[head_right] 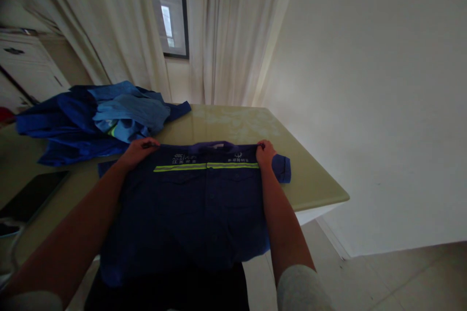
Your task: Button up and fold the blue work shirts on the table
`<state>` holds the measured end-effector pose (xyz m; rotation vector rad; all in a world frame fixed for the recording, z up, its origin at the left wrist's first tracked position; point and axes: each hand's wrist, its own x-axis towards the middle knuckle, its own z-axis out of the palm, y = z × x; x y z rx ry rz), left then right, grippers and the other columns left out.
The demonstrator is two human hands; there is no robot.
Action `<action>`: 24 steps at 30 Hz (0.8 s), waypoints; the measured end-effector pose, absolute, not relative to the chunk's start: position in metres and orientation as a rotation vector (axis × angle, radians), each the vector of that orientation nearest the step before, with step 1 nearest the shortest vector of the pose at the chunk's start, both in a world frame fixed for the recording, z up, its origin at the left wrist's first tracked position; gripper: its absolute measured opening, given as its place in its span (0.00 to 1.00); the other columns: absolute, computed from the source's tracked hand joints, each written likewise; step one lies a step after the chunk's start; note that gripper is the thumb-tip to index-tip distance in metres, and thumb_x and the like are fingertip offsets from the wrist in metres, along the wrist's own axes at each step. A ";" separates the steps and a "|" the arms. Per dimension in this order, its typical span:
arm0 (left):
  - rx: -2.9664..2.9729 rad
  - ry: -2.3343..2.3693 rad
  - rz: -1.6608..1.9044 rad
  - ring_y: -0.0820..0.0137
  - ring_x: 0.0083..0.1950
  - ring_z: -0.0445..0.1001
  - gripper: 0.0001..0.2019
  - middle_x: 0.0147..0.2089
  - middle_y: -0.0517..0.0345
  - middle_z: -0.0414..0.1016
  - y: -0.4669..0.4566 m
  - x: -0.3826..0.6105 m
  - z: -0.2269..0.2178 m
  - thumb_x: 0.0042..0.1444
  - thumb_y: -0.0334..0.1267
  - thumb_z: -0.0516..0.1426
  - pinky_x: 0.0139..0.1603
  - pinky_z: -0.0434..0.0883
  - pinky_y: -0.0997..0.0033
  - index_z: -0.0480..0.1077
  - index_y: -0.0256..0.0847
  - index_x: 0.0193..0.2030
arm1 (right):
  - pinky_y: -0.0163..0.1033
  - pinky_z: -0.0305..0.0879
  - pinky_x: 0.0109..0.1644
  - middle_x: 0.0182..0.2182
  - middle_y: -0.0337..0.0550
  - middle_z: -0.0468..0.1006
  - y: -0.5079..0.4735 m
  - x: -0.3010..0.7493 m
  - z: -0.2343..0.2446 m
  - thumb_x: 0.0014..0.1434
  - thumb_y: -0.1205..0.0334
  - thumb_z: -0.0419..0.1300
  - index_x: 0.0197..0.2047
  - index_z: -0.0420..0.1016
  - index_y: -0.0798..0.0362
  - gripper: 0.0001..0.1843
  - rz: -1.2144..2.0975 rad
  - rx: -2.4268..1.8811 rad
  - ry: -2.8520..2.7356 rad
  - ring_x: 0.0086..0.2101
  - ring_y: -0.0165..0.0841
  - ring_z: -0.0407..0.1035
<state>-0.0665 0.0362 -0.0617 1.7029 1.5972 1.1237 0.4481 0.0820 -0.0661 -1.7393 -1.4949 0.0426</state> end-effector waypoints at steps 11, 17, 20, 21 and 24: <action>1.900 2.097 0.944 0.53 0.58 0.72 0.12 0.53 0.47 0.76 0.035 -0.043 -0.061 0.54 0.36 0.52 0.60 0.70 0.48 0.77 0.42 0.40 | 0.42 0.64 0.47 0.30 0.43 0.75 0.075 0.445 -0.062 0.55 0.58 0.46 0.33 0.71 0.51 0.14 0.095 -1.557 -1.466 0.36 0.40 0.69; 1.804 2.199 0.905 0.47 0.61 0.69 0.16 0.54 0.46 0.76 0.028 -0.036 -0.052 0.59 0.33 0.48 0.59 0.65 0.39 0.79 0.43 0.35 | 0.41 0.63 0.41 0.27 0.42 0.71 0.075 0.446 -0.064 0.61 0.57 0.40 0.35 0.73 0.51 0.21 0.068 -1.584 -1.372 0.33 0.39 0.67; 1.738 2.218 0.864 0.47 0.59 0.71 0.19 0.53 0.46 0.77 0.025 -0.034 -0.048 0.63 0.37 0.46 0.59 0.64 0.37 0.78 0.42 0.31 | 0.40 0.61 0.39 0.27 0.42 0.72 0.076 0.446 -0.065 0.61 0.52 0.45 0.36 0.75 0.53 0.20 0.058 -1.629 -1.305 0.30 0.39 0.66; 1.745 2.238 0.844 0.46 0.58 0.71 0.19 0.53 0.45 0.77 0.024 -0.034 -0.048 0.63 0.39 0.46 0.59 0.64 0.37 0.78 0.41 0.32 | 0.40 0.61 0.39 0.26 0.41 0.72 0.076 0.446 -0.066 0.61 0.52 0.46 0.38 0.75 0.53 0.20 0.055 -1.624 -1.296 0.29 0.38 0.65; 1.849 2.304 0.779 0.46 0.58 0.71 0.15 0.52 0.44 0.77 0.023 -0.033 -0.051 0.61 0.43 0.51 0.56 0.66 0.40 0.77 0.41 0.38 | 0.39 0.61 0.38 0.24 0.38 0.68 0.075 0.448 -0.067 0.62 0.55 0.44 0.44 0.75 0.55 0.21 0.010 -1.622 -1.283 0.27 0.37 0.64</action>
